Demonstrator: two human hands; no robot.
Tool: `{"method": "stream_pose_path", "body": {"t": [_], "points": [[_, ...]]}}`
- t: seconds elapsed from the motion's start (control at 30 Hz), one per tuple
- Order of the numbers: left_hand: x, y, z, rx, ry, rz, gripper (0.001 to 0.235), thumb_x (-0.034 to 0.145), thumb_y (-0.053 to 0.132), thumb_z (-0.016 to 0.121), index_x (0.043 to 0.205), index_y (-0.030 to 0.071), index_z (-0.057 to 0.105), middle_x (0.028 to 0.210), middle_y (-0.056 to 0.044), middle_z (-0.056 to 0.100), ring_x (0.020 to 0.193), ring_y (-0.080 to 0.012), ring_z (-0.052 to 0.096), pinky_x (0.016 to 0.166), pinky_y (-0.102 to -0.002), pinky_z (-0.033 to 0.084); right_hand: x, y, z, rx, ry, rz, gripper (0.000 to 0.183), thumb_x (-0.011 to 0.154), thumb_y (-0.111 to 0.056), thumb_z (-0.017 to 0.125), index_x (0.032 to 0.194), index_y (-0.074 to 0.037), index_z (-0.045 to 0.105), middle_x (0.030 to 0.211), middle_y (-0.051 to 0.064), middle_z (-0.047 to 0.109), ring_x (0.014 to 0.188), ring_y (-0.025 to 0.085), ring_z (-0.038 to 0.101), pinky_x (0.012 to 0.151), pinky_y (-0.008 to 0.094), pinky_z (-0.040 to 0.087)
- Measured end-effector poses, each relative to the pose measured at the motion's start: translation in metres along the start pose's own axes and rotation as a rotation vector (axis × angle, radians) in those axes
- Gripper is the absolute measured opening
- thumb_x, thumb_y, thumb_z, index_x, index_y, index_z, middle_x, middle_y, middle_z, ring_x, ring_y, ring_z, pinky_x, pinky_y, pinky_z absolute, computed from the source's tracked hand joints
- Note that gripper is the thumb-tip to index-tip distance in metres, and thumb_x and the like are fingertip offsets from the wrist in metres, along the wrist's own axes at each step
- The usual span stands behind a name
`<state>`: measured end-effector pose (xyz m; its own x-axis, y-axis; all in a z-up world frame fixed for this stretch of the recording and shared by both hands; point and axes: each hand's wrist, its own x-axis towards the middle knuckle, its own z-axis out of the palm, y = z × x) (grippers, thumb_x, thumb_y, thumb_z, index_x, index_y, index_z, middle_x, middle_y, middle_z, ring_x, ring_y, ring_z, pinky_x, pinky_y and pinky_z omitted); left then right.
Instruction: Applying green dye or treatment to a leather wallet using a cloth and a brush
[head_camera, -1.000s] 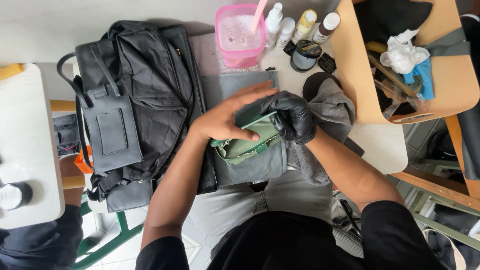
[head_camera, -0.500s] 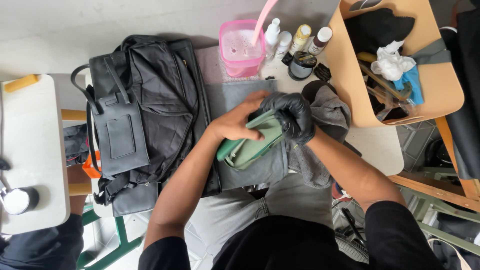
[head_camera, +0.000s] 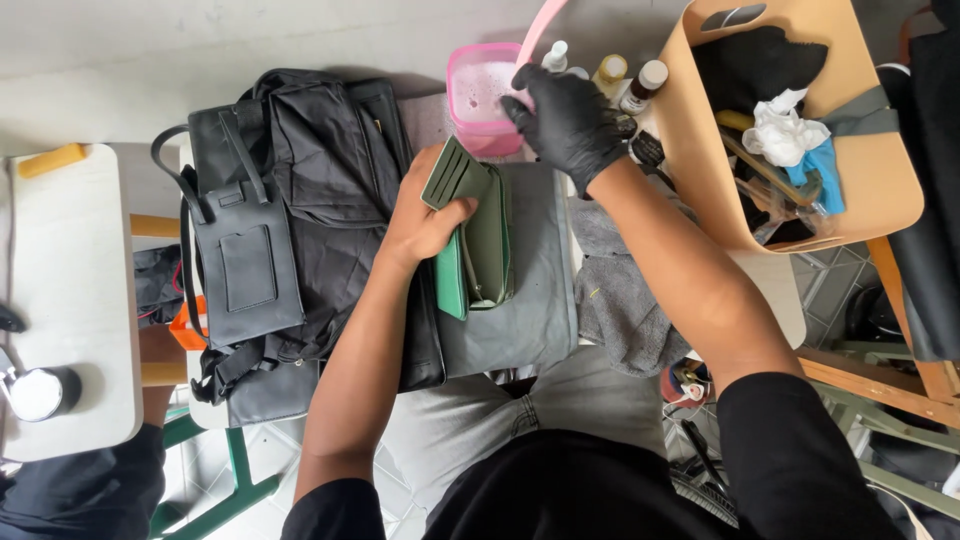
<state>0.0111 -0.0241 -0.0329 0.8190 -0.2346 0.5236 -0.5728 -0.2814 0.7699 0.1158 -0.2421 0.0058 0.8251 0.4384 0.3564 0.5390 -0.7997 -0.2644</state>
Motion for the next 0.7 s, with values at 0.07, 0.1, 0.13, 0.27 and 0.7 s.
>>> {"method": "stream_pose_path", "body": {"t": [0.07, 0.1, 0.13, 0.27, 0.7], "points": [[0.002, 0.013, -0.006, -0.024, -0.015, -0.058, 0.022, 0.075, 0.02, 0.058, 0.086, 0.006, 0.045, 0.089, -0.006, 0.049, 0.084, -0.0259, 0.045, 0.081, -0.041, 0.039, 0.001, 0.013, 0.004, 0.04, 0.005, -0.034, 0.018, 0.098, -0.03, 0.071, 0.099, -0.013, 0.074, 0.085, 0.016, 0.076, 0.076, 0.042, 0.07, 0.065, 0.052, 0.052], [0.006, 0.02, -0.009, -0.045, -0.032, -0.104, 0.022, 0.075, 0.019, 0.057, 0.083, 0.008, 0.04, 0.082, -0.003, 0.042, 0.077, -0.0215, 0.039, 0.071, -0.038, 0.036, 0.004, 0.02, 0.005, 0.077, 0.022, -0.067, 0.009, 0.094, -0.02, 0.074, 0.09, -0.013, 0.079, 0.084, 0.013, 0.078, 0.075, 0.037, 0.072, 0.069, 0.047, 0.054], [0.006, 0.018, -0.012, -0.043, -0.034, -0.103, 0.022, 0.075, 0.019, 0.057, 0.083, 0.008, 0.04, 0.082, -0.003, 0.042, 0.077, -0.0215, 0.039, 0.071, -0.038, 0.036, 0.002, 0.02, 0.002, 0.078, 0.024, -0.067, 0.009, 0.094, -0.02, 0.074, 0.09, -0.013, 0.079, 0.084, 0.013, 0.078, 0.075, 0.037, 0.072, 0.069, 0.047, 0.054], [0.005, 0.011, -0.015, 0.069, -0.059, -0.103, 0.022, 0.076, 0.019, 0.058, 0.082, 0.006, 0.041, 0.077, -0.006, 0.045, 0.071, -0.0251, 0.041, 0.066, -0.041, 0.036, -0.013, 0.018, -0.022, 0.112, 0.013, -0.051, 0.016, 0.096, -0.017, 0.07, 0.108, -0.011, 0.078, 0.094, 0.015, 0.077, 0.084, 0.038, 0.072, 0.071, 0.046, 0.053], [-0.004, -0.028, -0.005, 0.014, 0.001, -0.185, 0.028, 0.074, 0.019, 0.072, 0.094, 0.002, 0.065, 0.084, -0.024, 0.062, 0.087, -0.0472, 0.063, 0.075, -0.052, 0.05, -0.061, 0.017, -0.035, 0.928, 0.021, 0.273, 0.013, 0.103, 0.005, 0.052, 0.105, 0.012, 0.063, 0.082, 0.015, 0.068, 0.043, 0.009, 0.057, 0.042, 0.019, 0.044]]}}
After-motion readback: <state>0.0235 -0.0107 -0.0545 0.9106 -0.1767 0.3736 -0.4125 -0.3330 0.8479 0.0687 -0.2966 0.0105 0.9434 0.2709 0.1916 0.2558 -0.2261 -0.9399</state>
